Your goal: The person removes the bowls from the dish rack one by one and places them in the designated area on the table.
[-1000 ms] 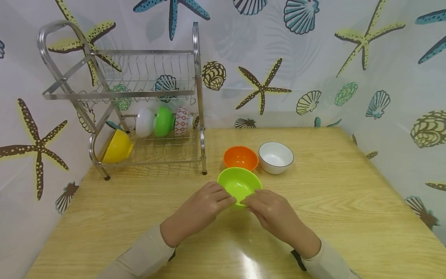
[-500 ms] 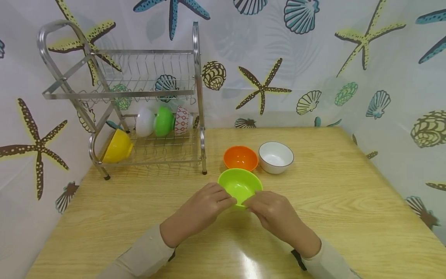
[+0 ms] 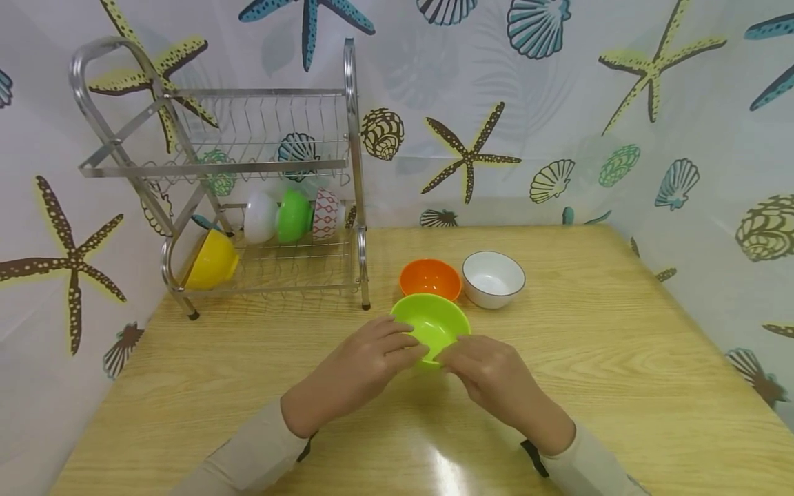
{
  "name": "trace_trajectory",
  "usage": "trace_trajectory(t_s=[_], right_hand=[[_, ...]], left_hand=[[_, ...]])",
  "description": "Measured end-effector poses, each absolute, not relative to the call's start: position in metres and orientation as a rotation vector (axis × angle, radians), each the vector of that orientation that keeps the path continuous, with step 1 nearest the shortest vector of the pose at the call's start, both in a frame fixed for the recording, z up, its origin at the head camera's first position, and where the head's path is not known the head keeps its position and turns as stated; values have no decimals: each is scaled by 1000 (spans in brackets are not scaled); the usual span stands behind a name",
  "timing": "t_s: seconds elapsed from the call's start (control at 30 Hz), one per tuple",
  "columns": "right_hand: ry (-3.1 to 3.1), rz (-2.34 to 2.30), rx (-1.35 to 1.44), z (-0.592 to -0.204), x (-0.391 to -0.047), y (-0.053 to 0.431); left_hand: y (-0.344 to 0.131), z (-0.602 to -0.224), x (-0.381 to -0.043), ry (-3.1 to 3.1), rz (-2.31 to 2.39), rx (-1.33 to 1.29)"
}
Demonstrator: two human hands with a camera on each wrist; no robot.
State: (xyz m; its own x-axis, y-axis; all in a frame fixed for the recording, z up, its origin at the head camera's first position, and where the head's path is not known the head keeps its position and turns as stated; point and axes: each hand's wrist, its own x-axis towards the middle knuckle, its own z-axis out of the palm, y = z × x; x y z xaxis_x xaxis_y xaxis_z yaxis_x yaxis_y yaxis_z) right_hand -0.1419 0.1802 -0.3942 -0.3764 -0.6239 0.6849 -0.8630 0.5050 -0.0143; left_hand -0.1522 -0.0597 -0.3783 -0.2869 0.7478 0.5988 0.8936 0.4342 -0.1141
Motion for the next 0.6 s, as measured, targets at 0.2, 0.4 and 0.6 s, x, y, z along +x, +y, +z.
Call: trace_trajectory(t_s=[0.2, 0.4, 0.6], right_hand=[[-2131, 512, 1191, -391, -142, 183], [-2125, 508, 1147, -385, -143, 185], [-2098, 536, 1104, -381, -145, 189]], left_hand=[[-65, -373, -154, -2112, -428, -1343], [-72, -369, -156, -2156, -544, -1300], [-84, -368, -161, -2234, -682, -1227]])
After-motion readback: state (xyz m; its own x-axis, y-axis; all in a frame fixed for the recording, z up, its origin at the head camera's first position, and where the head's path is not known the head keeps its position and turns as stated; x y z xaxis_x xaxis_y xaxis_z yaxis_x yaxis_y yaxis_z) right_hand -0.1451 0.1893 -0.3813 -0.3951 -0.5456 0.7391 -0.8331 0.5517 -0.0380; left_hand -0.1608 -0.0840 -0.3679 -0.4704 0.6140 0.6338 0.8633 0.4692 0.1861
